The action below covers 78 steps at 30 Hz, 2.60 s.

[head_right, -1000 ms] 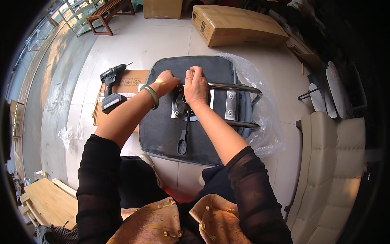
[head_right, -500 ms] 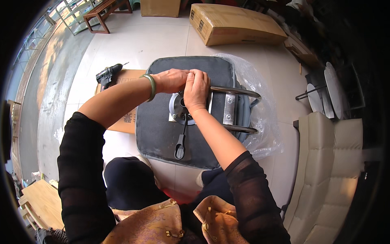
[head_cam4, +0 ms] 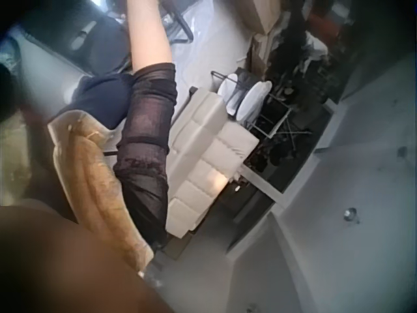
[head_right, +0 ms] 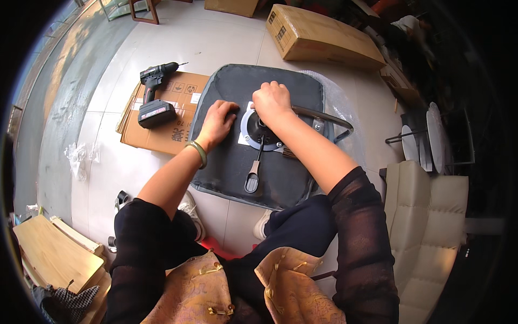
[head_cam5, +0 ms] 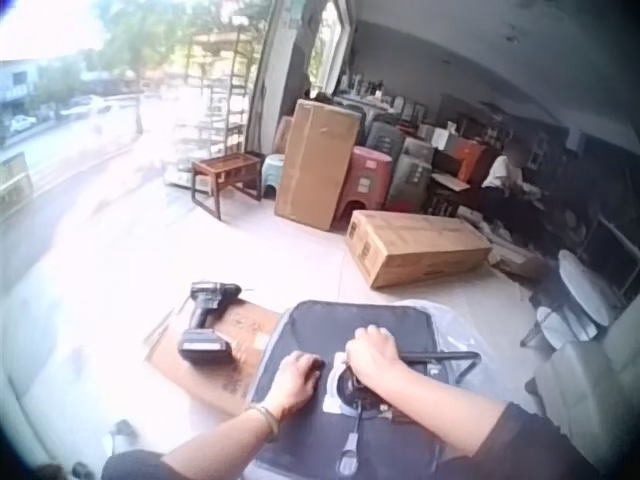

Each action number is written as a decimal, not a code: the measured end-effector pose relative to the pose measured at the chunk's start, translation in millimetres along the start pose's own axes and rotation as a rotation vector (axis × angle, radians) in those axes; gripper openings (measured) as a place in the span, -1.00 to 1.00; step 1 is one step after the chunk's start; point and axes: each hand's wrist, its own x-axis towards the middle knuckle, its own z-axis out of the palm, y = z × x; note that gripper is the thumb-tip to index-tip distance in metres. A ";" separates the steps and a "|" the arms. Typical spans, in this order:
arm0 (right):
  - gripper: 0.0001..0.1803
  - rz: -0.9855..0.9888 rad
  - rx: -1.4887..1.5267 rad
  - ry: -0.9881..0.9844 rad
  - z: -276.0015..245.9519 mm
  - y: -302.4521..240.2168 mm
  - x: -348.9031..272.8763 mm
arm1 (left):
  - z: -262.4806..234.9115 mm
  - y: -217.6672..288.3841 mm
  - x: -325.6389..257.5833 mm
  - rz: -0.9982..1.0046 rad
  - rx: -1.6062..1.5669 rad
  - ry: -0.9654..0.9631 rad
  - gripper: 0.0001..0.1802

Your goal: The person assembles an office chair by attaching a metal base to the underside of a cushioned seat using an Allen key. The person tightens multiple bolts, flips the seat, and wraps the assembled unit in bubble wrap.

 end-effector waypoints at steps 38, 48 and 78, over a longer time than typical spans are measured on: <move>-0.85 0.057 0.170 -0.072 -11.3 -16.8 7.5 | 13.8 15.2 -36.7 -0.023 0.155 0.228 -0.75; -0.84 -0.051 0.443 -0.124 -59.6 -11.5 -57.1 | 5.0 18.2 -40.8 0.031 0.188 0.124 -0.56; -0.84 0.165 0.076 -0.326 -36.2 -77.9 -44.0 | 0.5 6.1 -65.8 -0.014 -0.036 0.137 -0.64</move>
